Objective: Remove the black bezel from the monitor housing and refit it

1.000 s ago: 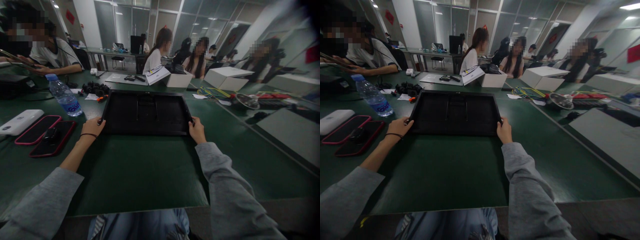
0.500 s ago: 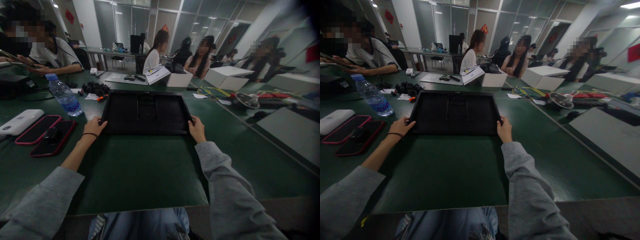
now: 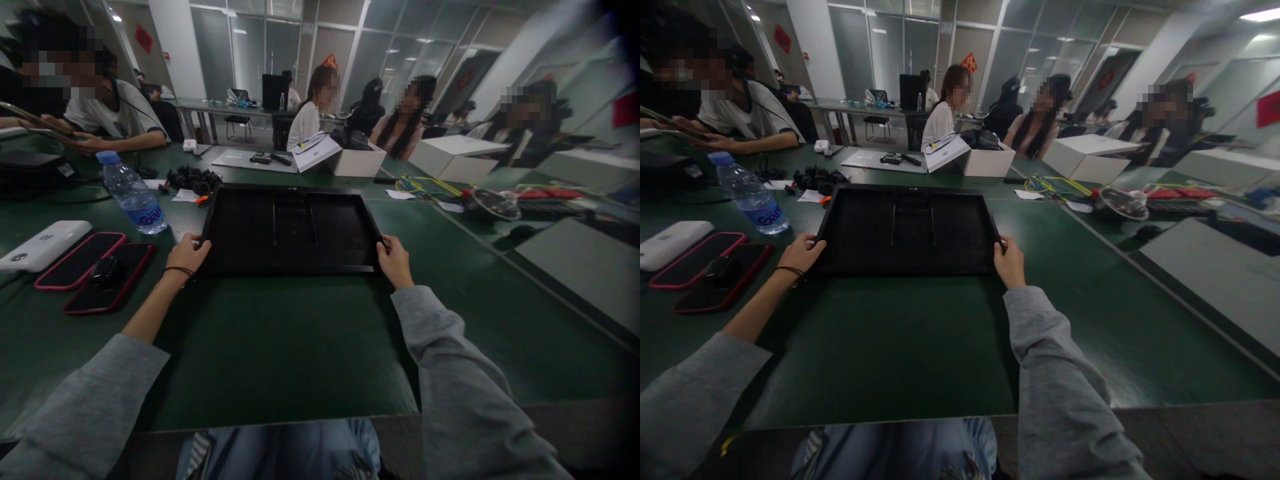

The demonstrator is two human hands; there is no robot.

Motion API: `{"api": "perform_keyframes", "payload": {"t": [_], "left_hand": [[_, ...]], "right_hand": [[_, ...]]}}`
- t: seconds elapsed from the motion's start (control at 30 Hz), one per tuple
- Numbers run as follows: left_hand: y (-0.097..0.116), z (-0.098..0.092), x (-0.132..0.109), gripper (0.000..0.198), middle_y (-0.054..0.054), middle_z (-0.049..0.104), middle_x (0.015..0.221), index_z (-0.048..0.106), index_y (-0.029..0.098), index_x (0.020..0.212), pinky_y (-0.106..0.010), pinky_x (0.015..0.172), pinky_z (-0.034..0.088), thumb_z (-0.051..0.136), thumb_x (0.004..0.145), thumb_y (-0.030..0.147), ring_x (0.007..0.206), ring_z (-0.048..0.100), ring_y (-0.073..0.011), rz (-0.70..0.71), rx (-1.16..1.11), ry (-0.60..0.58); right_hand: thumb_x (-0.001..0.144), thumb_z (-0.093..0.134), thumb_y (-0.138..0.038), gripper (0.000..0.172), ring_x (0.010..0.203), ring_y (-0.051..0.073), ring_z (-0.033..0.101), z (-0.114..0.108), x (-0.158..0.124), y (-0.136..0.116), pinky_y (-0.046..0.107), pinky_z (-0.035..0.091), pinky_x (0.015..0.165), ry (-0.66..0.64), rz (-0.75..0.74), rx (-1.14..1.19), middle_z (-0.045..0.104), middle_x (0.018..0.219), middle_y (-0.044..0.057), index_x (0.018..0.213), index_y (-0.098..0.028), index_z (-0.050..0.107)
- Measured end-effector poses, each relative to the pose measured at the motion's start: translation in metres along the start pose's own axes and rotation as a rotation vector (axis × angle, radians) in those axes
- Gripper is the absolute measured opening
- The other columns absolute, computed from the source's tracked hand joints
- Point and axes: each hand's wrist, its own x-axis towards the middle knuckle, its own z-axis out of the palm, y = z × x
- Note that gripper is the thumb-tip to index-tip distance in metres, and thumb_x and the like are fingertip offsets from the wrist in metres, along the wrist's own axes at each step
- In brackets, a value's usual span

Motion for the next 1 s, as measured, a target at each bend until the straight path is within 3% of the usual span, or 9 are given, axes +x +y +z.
{"api": "perform_keyframes", "payload": {"t": [0.17, 0.33, 0.5, 0.6, 0.77, 0.87, 0.93, 1.0], "left_hand": [[-0.004, 0.002, -0.003, 0.069, -0.021, 0.073, 0.122, 0.063, 0.02, 0.128, -0.05, 0.096, 0.052, 0.037, 0.092, 0.072, 0.117, 0.068, -0.0406, 0.011, 0.085, -0.012], [0.0, 0.007, -0.008, 0.074, -0.024, 0.069, 0.129, 0.054, 0.015, 0.141, -0.055, 0.1, 0.05, 0.037, 0.094, 0.069, 0.121, 0.066, -0.0423, 0.032, 0.039, 0.017], [0.004, 0.014, -0.01, 0.074, -0.025, 0.054, 0.149, 0.043, 0.006, 0.152, -0.051, 0.114, 0.042, 0.042, 0.096, 0.055, 0.141, 0.05, -0.0375, 0.264, -0.018, 0.268], [0.012, 0.016, -0.02, 0.077, -0.023, 0.043, 0.16, 0.036, 0.009, 0.158, -0.052, 0.121, 0.033, 0.04, 0.098, 0.057, 0.149, 0.038, -0.0371, 0.377, -0.014, 0.347], [0.025, 0.025, -0.035, 0.075, -0.019, 0.039, 0.164, 0.034, 0.013, 0.161, -0.053, 0.125, 0.025, 0.037, 0.1, 0.056, 0.151, 0.037, -0.0356, 0.574, 0.053, 0.228], [0.027, 0.029, -0.037, 0.075, -0.019, 0.038, 0.166, 0.036, 0.013, 0.16, -0.053, 0.125, 0.024, 0.038, 0.099, 0.057, 0.15, 0.037, -0.0365, 0.577, 0.101, 0.199], [0.027, 0.029, -0.037, 0.075, -0.019, 0.037, 0.166, 0.036, 0.013, 0.16, -0.053, 0.124, 0.025, 0.039, 0.099, 0.057, 0.149, 0.038, -0.0375, 0.559, 0.1, 0.211], [0.027, 0.027, -0.037, 0.074, -0.018, 0.039, 0.164, 0.037, 0.014, 0.159, -0.053, 0.123, 0.027, 0.039, 0.099, 0.056, 0.148, 0.04, -0.0376, 0.555, 0.085, 0.214]], "right_hand": [[0.09, 0.052, -0.041, 0.042, 0.091, 0.03, 0.069, 0.0, -0.001, -0.003, 0.053, 0.055, 0.093, -0.004, -0.009, -0.027, 0.072, 0.096, 0.014, 0.122, -0.018, 0.062], [0.091, 0.05, -0.041, 0.041, 0.098, 0.029, 0.064, 0.0, 0.0, -0.006, 0.054, 0.052, 0.098, 0.037, -0.072, -0.06, 0.067, 0.108, 0.016, 0.122, -0.017, 0.062], [0.092, 0.049, -0.041, 0.054, 0.122, 0.036, 0.053, -0.006, -0.004, -0.022, 0.062, 0.04, 0.11, 0.164, -0.141, -0.183, 0.059, 0.128, 0.023, 0.138, -0.012, 0.053], [0.094, 0.048, -0.047, 0.065, 0.138, 0.039, 0.042, -0.009, -0.011, -0.038, 0.063, 0.037, 0.112, 0.194, -0.161, -0.24, 0.047, 0.145, 0.025, 0.15, -0.013, 0.043], [0.096, 0.047, -0.052, 0.07, 0.149, 0.04, 0.033, -0.004, -0.022, -0.055, 0.065, 0.032, 0.116, 0.011, -0.224, -0.342, 0.034, 0.16, 0.021, 0.158, -0.021, 0.033], [0.096, 0.047, -0.053, 0.078, 0.153, 0.04, 0.027, 0.001, -0.021, -0.051, 0.065, 0.031, 0.118, -0.006, -0.222, -0.348, 0.028, 0.164, 0.023, 0.162, -0.017, 0.025], [0.094, 0.049, -0.054, 0.085, 0.153, 0.041, 0.029, 0.003, -0.018, -0.045, 0.064, 0.035, 0.117, 0.012, -0.189, -0.307, 0.029, 0.163, 0.026, 0.163, -0.012, 0.02], [0.093, 0.05, -0.051, 0.083, 0.148, 0.04, 0.038, 0.005, -0.014, -0.037, 0.063, 0.04, 0.115, -0.014, -0.12, -0.244, 0.038, 0.158, 0.028, 0.161, -0.01, 0.025]]}}
